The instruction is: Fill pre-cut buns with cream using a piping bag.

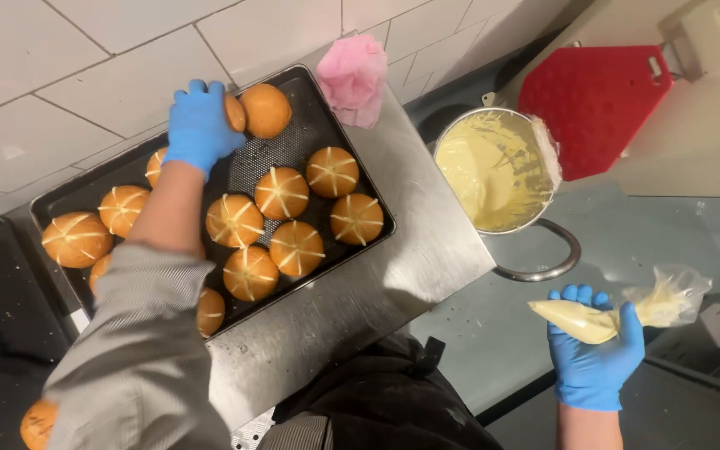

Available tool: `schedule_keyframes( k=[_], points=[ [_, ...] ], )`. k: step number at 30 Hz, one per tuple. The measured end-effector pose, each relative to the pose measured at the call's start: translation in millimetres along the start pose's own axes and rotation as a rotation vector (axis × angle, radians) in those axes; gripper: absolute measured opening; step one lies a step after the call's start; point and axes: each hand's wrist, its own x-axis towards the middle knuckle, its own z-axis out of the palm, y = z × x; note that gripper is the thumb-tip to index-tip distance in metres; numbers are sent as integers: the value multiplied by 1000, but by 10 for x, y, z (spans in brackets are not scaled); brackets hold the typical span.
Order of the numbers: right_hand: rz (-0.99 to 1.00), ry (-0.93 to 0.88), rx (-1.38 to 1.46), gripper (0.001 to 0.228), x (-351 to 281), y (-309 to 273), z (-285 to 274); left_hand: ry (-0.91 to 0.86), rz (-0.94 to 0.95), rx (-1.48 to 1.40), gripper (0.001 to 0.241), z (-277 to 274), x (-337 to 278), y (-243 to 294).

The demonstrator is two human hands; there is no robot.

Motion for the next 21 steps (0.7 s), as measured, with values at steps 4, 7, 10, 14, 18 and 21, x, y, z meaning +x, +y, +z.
schedule_keyframes(
  k=[4, 7, 10, 14, 18, 21],
  points=[
    [45, -34, 26, 29, 120, -11, 82, 168, 311, -245, 79, -698, -902, 611],
    [130, -107, 61, 29, 260, 39, 155, 77, 454, -355, 75, -713, -1740, 1218],
    [223, -196, -10, 30, 403, 139, 344, -136, 421, -252, 71, -404, -2419, 1822],
    [368, -218, -37, 26, 530, 303, 596, -139, 365, -47, 71, 621, -3008, 2345],
    [501, -340, -89, 26, 659, 475, 773, 161, 268, -3, 69, 1230, -3263, 2376],
    [526, -402, -116, 30, 540, 548, 933, 174, 162, -491, 89, 892, -3572, 2372]
  ],
)
